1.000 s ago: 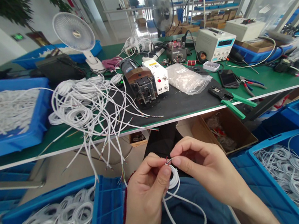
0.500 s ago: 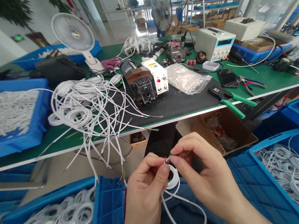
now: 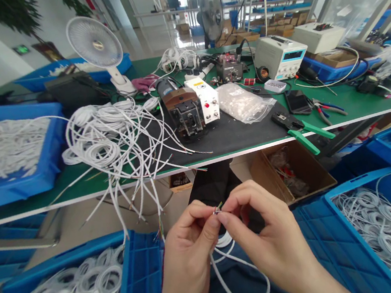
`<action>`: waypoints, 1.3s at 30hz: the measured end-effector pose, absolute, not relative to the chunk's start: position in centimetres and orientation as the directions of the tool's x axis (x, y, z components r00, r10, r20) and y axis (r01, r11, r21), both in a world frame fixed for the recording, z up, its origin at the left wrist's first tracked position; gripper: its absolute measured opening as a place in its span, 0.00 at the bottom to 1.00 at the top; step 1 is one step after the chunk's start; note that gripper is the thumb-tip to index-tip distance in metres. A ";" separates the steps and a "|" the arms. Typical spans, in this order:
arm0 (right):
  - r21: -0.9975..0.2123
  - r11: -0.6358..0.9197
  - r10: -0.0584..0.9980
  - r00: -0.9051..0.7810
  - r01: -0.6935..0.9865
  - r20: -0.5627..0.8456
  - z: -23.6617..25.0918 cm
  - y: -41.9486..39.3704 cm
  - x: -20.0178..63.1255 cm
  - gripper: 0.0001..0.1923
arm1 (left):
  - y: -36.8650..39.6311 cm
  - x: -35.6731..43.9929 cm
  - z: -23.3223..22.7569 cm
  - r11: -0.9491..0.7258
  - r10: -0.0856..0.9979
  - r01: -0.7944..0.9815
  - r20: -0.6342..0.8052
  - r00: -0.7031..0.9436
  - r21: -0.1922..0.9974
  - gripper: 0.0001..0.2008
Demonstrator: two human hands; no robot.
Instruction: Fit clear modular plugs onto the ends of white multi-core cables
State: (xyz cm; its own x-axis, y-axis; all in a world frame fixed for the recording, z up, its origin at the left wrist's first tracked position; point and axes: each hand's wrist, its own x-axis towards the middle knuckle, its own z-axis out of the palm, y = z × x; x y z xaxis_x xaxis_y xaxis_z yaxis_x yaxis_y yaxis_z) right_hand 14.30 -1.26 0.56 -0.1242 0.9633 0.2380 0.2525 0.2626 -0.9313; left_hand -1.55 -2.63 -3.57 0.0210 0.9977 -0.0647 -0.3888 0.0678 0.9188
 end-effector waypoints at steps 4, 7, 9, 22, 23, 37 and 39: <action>-0.978 0.128 0.983 -0.149 0.167 0.103 0.6 -1.0 14.5 0.05 | -2.7 -1.6 -3.7 0.085 0.996 -0.412 -0.077 0.037 0.907 0.05; -0.992 0.052 0.986 -0.164 0.113 0.033 0.4 -0.9 14.6 0.05 | -2.7 -1.6 -3.8 0.102 0.995 -0.420 -0.091 0.046 0.902 0.05; -0.996 0.020 0.987 -0.161 0.091 0.005 0.3 -0.9 14.7 0.05 | -2.8 -1.6 -3.9 0.117 0.993 -0.428 -0.104 0.052 0.896 0.05; -0.996 0.025 0.986 -0.164 0.085 0.011 0.7 -1.0 14.2 0.07 | -2.6 -1.4 -3.1 0.240 0.970 -0.628 -0.199 0.136 0.740 0.08; -0.993 0.051 0.987 -0.154 0.106 0.034 0.7 -1.1 14.2 0.07 | -2.6 -1.4 -3.1 0.247 0.969 -0.645 -0.203 0.143 0.723 0.08; -0.818 0.436 0.900 -0.198 0.374 0.389 -0.1 -2.7 13.5 0.09 | -2.6 -1.6 -2.1 0.338 0.939 -0.745 -0.256 0.228 0.575 0.09; -0.766 0.483 0.875 -0.219 0.424 0.431 -0.3 -2.7 13.5 0.10 | -2.7 -1.6 -2.0 0.359 0.930 -0.750 -0.285 0.233 0.556 0.10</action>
